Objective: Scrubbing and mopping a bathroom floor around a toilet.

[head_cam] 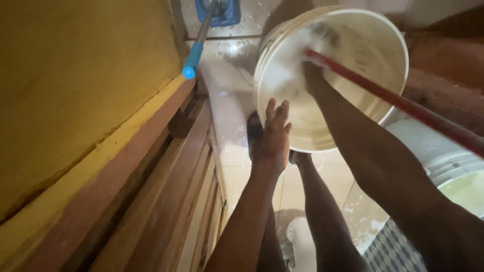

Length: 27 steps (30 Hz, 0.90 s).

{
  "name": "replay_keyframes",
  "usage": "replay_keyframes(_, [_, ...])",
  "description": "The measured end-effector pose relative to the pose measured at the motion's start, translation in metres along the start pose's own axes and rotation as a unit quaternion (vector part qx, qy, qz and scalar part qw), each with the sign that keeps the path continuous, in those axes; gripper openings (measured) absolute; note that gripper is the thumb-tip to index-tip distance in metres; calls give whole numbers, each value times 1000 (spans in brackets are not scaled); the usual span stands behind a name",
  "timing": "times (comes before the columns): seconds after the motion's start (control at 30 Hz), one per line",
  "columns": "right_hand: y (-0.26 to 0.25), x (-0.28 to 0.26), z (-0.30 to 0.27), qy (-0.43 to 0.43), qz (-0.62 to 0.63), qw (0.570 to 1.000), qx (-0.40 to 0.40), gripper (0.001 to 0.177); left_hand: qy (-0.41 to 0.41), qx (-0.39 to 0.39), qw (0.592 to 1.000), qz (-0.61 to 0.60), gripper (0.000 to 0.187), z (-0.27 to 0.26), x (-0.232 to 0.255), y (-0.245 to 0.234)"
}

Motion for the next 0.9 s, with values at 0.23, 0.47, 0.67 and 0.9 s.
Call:
replay_keyframes(0.23, [-25, -20, -69, -125, 330, 933, -71, 46, 75, 121, 988, -61, 61, 118, -94, -84])
replay_keyframes(0.47, [-74, -139, -202, 37, 208, 976, -51, 36, -39, 93, 982, -162, 48, 142, -74, -60])
replay_keyframes(0.67, [-141, -193, -261, 6, 251, 968, 9, 36, -72, 21, 990, -121, 47, 150, -71, -48])
replay_keyframes(0.9, [-242, -208, -322, 7, -15, 986, 167, 35, 71, -49, 956, 279, 45, 80, -49, -10])
Point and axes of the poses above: each hand's wrist, its own z-axis towards the middle knuckle, its own y-axis out of the palm, x = y × z, the point moved 6 cm from there along z, towards the middle knuckle, and after that the axes turned 12 degrees about -x, right-handed, at the moved point
